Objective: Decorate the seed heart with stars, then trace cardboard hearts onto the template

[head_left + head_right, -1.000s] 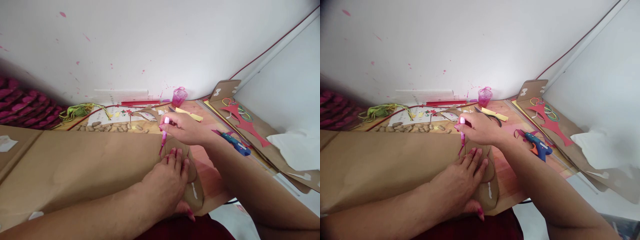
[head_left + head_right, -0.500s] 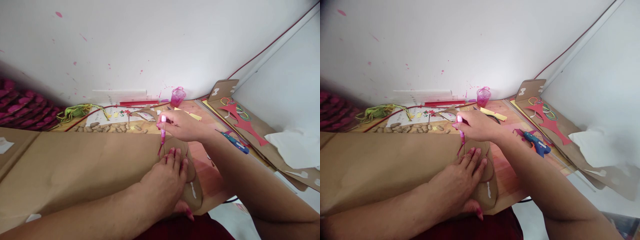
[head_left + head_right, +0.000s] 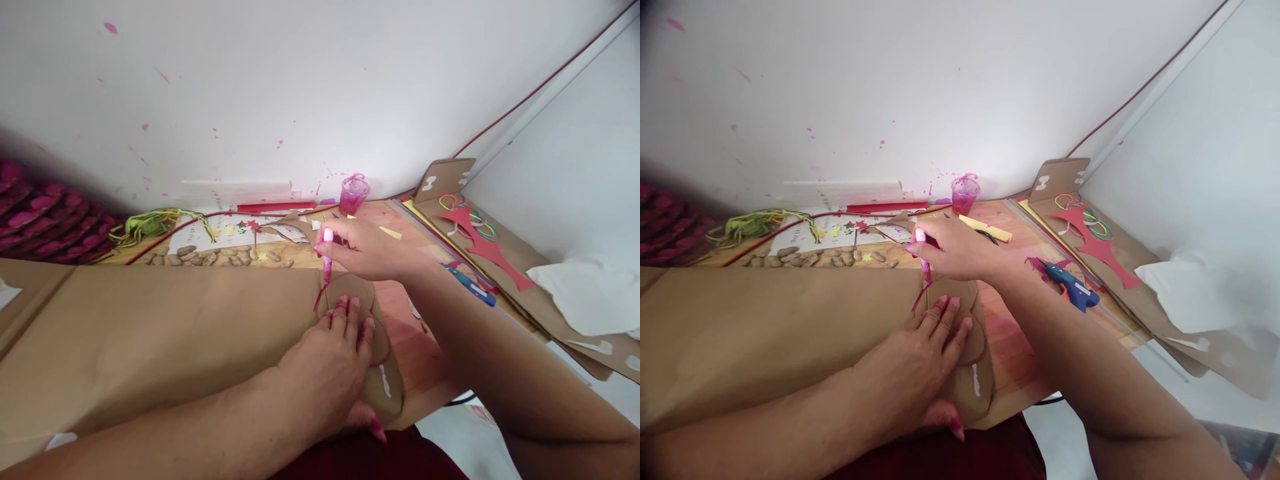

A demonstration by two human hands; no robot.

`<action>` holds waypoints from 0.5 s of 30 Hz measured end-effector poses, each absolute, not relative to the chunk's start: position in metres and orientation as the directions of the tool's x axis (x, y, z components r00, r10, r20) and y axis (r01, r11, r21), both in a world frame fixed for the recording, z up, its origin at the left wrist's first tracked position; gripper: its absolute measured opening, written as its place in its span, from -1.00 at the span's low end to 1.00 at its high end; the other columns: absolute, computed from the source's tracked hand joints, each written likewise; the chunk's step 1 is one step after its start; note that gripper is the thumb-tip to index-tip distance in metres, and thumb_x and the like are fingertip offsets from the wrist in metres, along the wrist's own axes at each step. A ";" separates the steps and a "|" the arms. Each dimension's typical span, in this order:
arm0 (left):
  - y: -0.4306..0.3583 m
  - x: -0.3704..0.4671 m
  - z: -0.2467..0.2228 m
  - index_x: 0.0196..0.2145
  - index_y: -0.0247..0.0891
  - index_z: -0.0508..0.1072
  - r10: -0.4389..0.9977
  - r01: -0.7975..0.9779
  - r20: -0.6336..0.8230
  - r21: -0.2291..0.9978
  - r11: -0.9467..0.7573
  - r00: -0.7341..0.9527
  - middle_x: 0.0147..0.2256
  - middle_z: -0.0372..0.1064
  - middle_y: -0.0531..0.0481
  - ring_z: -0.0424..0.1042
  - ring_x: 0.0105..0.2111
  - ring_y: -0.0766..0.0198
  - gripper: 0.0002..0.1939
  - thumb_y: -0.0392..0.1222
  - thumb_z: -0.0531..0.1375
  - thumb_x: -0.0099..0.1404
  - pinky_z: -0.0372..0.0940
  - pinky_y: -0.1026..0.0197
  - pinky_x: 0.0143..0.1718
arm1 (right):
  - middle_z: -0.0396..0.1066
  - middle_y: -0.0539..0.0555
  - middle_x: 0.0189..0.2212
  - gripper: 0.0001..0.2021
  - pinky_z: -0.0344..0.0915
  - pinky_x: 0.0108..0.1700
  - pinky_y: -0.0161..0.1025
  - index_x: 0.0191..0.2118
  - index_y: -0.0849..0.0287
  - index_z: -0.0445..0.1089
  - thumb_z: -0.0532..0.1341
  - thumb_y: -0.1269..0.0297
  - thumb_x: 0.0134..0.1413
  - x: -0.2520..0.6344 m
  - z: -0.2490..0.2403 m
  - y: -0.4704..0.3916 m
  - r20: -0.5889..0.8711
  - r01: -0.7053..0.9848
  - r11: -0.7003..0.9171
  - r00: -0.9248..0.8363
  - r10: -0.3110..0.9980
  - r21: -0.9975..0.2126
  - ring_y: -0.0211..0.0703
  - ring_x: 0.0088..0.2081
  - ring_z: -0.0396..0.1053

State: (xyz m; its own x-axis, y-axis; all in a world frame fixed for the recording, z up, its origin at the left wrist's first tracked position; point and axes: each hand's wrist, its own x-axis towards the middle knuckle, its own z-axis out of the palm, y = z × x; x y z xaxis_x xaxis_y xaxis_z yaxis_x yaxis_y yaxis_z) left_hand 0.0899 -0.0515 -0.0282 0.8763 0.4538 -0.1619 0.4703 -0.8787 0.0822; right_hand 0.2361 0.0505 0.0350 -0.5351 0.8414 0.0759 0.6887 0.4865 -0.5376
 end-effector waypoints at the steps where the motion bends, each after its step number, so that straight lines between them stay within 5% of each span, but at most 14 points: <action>1: -0.052 0.090 -0.029 0.41 -0.59 0.04 0.454 0.471 -0.161 0.083 -0.878 0.876 0.34 -0.15 -0.73 -0.01 0.37 -0.42 0.29 0.60 0.06 0.11 0.21 -0.22 0.25 | 0.41 -0.04 -0.50 -0.80 0.09 -0.35 -0.24 -0.40 0.13 0.32 0.14 0.35 0.30 0.237 0.034 0.051 0.075 0.688 0.485 -0.534 0.842 -0.540 -0.22 -0.44 0.28; 8: -0.051 0.091 -0.027 0.42 -0.58 0.02 0.447 0.470 -0.186 0.102 -0.877 0.875 0.35 -0.19 -0.73 -0.04 0.37 -0.44 0.28 0.59 0.05 0.12 0.18 -0.24 0.27 | 0.38 -0.04 -0.49 -0.80 0.10 -0.34 -0.26 -0.41 0.13 0.30 0.13 0.32 0.29 0.246 0.031 0.056 0.113 0.686 0.482 -0.509 0.853 -0.545 -0.22 -0.45 0.26; 15: -0.051 0.092 -0.030 0.42 -0.58 0.03 0.449 0.473 -0.193 0.099 -0.876 0.873 0.35 -0.22 -0.75 -0.02 0.36 -0.47 0.30 0.59 0.08 0.08 0.20 -0.27 0.25 | 0.36 -0.03 -0.52 -0.77 0.03 -0.36 -0.26 -0.42 0.15 0.32 0.14 0.28 0.29 0.254 0.041 0.050 0.094 0.817 0.405 -0.403 0.910 -0.411 -0.21 -0.44 0.25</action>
